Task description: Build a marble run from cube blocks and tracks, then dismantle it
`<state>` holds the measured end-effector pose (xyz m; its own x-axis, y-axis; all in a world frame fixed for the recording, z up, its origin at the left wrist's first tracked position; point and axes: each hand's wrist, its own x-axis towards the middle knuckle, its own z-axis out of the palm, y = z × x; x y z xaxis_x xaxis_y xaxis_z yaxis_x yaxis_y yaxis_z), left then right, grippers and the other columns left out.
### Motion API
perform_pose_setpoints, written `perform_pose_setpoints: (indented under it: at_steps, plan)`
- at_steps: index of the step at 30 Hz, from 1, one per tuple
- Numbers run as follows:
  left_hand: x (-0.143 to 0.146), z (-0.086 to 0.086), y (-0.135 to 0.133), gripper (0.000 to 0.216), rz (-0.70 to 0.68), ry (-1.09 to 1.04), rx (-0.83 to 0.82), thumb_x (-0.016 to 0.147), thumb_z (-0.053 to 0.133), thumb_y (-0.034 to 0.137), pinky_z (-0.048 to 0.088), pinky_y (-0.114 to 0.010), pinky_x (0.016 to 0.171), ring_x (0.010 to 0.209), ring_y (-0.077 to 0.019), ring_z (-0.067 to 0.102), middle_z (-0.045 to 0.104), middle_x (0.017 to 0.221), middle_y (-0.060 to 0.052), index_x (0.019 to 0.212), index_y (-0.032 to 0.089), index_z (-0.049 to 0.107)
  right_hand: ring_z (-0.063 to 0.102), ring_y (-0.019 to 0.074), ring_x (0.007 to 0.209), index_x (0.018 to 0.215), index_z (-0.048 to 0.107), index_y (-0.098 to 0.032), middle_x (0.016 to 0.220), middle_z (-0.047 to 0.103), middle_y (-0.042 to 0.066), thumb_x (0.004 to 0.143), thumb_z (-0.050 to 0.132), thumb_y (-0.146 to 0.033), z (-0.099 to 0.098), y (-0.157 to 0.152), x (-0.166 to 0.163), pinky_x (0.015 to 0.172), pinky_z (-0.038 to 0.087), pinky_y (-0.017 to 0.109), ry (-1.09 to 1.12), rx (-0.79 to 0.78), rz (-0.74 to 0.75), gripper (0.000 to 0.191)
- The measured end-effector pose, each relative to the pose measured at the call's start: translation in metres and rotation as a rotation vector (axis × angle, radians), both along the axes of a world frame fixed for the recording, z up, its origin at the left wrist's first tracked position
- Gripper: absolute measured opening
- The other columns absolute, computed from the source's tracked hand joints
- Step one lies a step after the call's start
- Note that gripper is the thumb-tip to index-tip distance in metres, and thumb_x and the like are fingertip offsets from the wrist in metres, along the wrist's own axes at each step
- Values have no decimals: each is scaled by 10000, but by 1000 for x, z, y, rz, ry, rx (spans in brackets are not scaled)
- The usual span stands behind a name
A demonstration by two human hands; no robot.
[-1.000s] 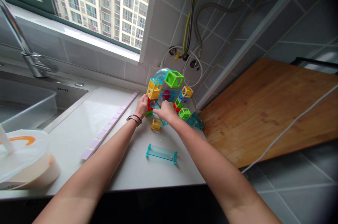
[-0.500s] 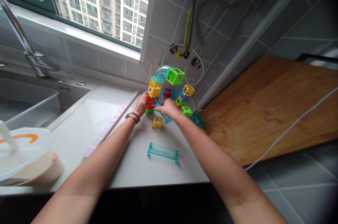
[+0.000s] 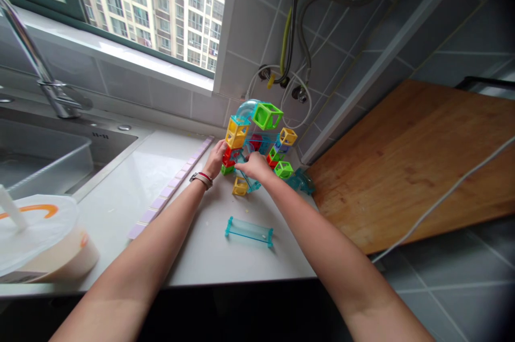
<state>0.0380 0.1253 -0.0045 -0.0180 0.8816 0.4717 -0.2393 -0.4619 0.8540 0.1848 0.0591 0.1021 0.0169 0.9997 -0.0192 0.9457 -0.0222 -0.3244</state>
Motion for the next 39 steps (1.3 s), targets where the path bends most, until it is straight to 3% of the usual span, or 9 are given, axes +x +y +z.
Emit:
perform_pose_setpoints:
  at_steps: [5,10,21,27,39]
  plan:
    - [-5,-8,2,405,-90,55,3,744,586,292,526,-336,816,911,-220,645,714,1011,-43,1130,181,637,754,281,931,867,755,-196,899,782,98,796,716,-522,-4,6,4,744,558,287,-13,37,49,336]
    - [-5,-11,1,486,-104,114,8,659,637,242,521,-313,786,870,-205,642,692,1000,-29,1139,199,573,755,268,879,808,749,-195,838,778,88,805,717,-505,-3,6,5,681,530,260,-13,60,82,312]
    - [-13,-4,-10,509,-52,295,26,689,741,315,507,-331,875,956,-211,639,662,1073,-36,1143,204,539,760,271,938,898,769,-183,898,797,107,876,677,-437,-5,4,11,737,540,263,-45,107,162,271]
    - [-5,2,-19,412,67,362,-3,705,725,281,462,-277,695,735,-152,562,614,874,21,1048,216,505,750,291,1002,943,770,-181,961,803,112,887,687,-425,-7,9,19,790,544,285,-72,118,213,263]
    - [3,7,-23,366,216,404,-51,691,728,272,375,-283,601,604,-144,481,552,699,65,966,236,489,739,295,1053,966,774,-183,1027,803,119,933,669,-472,7,14,23,838,509,276,-143,82,301,309]
